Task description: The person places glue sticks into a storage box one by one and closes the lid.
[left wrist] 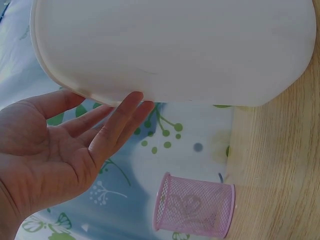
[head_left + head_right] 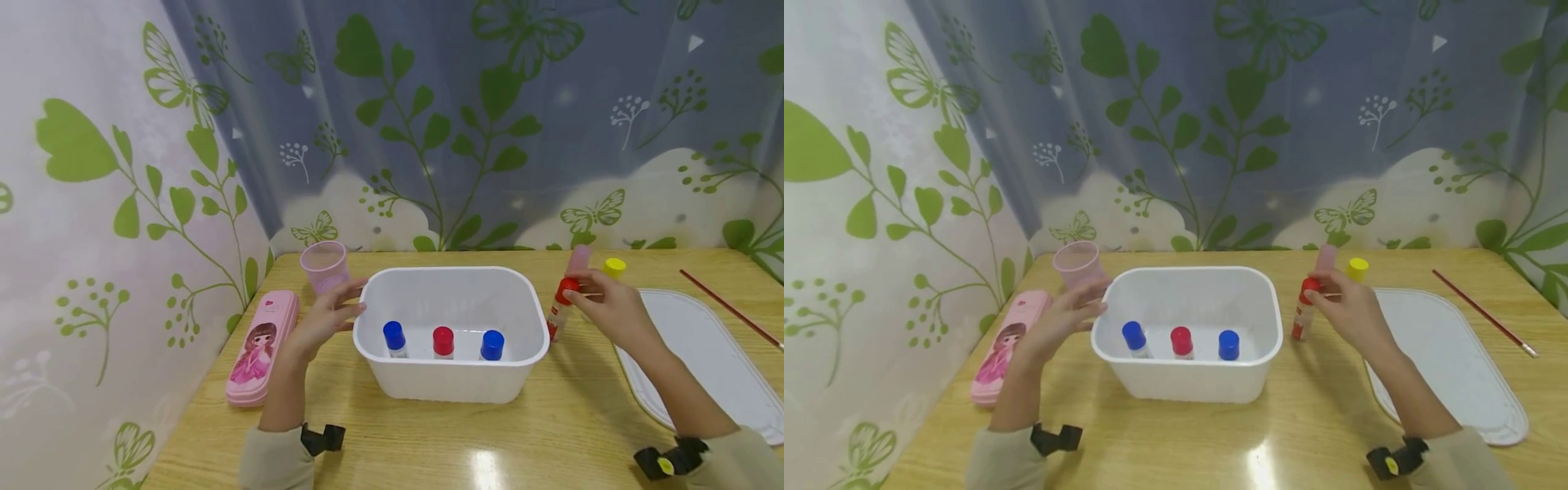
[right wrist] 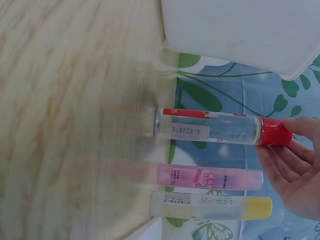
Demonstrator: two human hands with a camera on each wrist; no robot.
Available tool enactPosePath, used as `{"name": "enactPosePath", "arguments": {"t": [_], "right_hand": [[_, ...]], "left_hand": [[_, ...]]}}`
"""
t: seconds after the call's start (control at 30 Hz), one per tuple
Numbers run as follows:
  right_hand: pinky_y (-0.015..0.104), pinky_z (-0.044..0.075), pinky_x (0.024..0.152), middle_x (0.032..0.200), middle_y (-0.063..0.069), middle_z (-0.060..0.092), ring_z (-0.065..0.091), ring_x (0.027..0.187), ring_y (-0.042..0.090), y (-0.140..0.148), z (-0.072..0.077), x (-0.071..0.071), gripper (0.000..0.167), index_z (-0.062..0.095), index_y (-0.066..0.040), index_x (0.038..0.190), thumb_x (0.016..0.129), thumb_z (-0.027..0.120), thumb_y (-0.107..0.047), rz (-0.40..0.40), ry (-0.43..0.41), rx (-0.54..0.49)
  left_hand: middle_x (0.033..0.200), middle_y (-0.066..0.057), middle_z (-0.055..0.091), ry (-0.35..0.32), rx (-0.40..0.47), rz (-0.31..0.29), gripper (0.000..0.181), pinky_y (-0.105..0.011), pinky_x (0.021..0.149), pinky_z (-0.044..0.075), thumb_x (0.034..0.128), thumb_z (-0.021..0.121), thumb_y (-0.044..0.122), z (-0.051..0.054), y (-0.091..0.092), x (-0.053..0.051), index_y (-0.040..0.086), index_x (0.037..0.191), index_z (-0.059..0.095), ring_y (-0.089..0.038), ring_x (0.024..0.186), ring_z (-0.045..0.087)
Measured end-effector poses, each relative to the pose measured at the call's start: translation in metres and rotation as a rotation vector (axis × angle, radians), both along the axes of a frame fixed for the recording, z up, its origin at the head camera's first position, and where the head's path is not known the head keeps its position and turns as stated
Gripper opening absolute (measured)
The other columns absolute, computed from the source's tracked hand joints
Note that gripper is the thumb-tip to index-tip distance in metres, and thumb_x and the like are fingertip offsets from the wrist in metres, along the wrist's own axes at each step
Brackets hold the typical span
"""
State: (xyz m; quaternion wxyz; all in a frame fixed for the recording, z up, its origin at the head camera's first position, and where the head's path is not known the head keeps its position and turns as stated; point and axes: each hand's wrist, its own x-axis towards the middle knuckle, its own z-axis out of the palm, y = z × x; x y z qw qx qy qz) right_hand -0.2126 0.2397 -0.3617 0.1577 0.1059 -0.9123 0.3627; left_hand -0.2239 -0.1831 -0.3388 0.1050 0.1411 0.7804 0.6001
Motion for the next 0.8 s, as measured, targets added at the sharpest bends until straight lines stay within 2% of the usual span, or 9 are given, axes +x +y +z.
{"name": "enactPosePath", "arguments": {"t": [0.13, 0.27, 0.43, 0.5, 0.57, 0.67, 0.8], "right_hand": [[0.047, 0.053, 0.062, 0.096, 0.027, 0.062, 0.059, 0.085, 0.046, -0.001, 0.005, 0.003, 0.034, 0.055, 0.006, 0.114, 0.09, 0.061, -0.017, -0.009, 0.049, 0.009], [0.044, 0.053, 0.057, 0.096, 0.026, 0.062, 0.06, 0.083, 0.045, -0.005, 0.02, 0.008, 0.033, 0.056, 0.004, 0.115, 0.09, 0.061, -0.016, -0.018, 0.095, 0.011], [0.023, 0.049, 0.06, 0.098, 0.022, 0.062, 0.06, 0.086, 0.041, -0.012, 0.045, 0.014, 0.035, 0.056, 0.001, 0.119, 0.089, 0.061, -0.017, -0.014, 0.136, 0.025], [0.013, 0.042, 0.061, 0.097, 0.02, 0.063, 0.06, 0.086, 0.039, -0.014, 0.056, 0.017, 0.034, 0.057, -0.001, 0.119, 0.089, 0.062, -0.017, -0.011, 0.168, 0.041], [0.009, 0.039, 0.061, 0.097, 0.02, 0.063, 0.06, 0.085, 0.038, -0.016, 0.068, 0.019, 0.034, 0.057, -0.001, 0.119, 0.088, 0.063, -0.015, -0.002, 0.199, 0.046], [0.005, 0.038, 0.062, 0.095, 0.019, 0.064, 0.061, 0.083, 0.013, -0.019, 0.084, 0.021, 0.032, 0.059, -0.001, 0.117, 0.087, 0.064, -0.011, 0.016, 0.258, 0.037], [0.005, 0.039, 0.062, 0.094, 0.014, 0.064, 0.049, 0.077, -0.015, -0.025, 0.106, 0.024, 0.031, 0.061, -0.004, 0.116, 0.086, 0.065, -0.011, 0.03, 0.297, 0.012]], "left_hand": [[0.138, -0.02, 0.037, -0.001, -0.004, -0.002, 0.052, -0.046, 0.09, 0.044, 0.0936, 0.05, 0.008, 0.0, 0.0, 0.0, 0.0, 0.141, 0.031, -0.034, 0.116, 0.046], [0.138, -0.019, 0.037, 0.0, -0.003, -0.006, 0.052, -0.046, 0.09, 0.044, 0.0937, 0.05, 0.008, 0.0, 0.0, 0.0, 0.001, 0.141, 0.031, -0.034, 0.117, 0.046], [0.138, -0.02, 0.037, 0.003, 0.0, -0.014, 0.051, -0.047, 0.09, 0.043, 0.0938, 0.05, 0.008, 0.0, 0.0, -0.001, 0.0, 0.141, 0.031, -0.034, 0.117, 0.045], [0.138, -0.02, 0.037, 0.003, 0.001, -0.014, 0.051, -0.047, 0.09, 0.043, 0.0938, 0.05, 0.008, 0.0, 0.0, -0.001, 0.0, 0.14, 0.031, -0.035, 0.117, 0.045], [0.138, -0.02, 0.037, 0.003, 0.001, -0.011, 0.051, -0.047, 0.09, 0.043, 0.0938, 0.05, 0.008, -0.001, 0.0, -0.001, 0.0, 0.14, 0.032, -0.035, 0.117, 0.046], [0.138, -0.019, 0.037, 0.001, 0.002, -0.007, 0.05, -0.047, 0.09, 0.044, 0.094, 0.05, 0.008, -0.001, 0.001, -0.001, 0.001, 0.14, 0.032, -0.034, 0.116, 0.046], [0.138, -0.018, 0.037, 0.0, 0.001, -0.006, 0.049, -0.047, 0.089, 0.044, 0.0944, 0.049, 0.008, -0.001, 0.0, 0.0, 0.002, 0.14, 0.032, -0.034, 0.116, 0.046]]}}
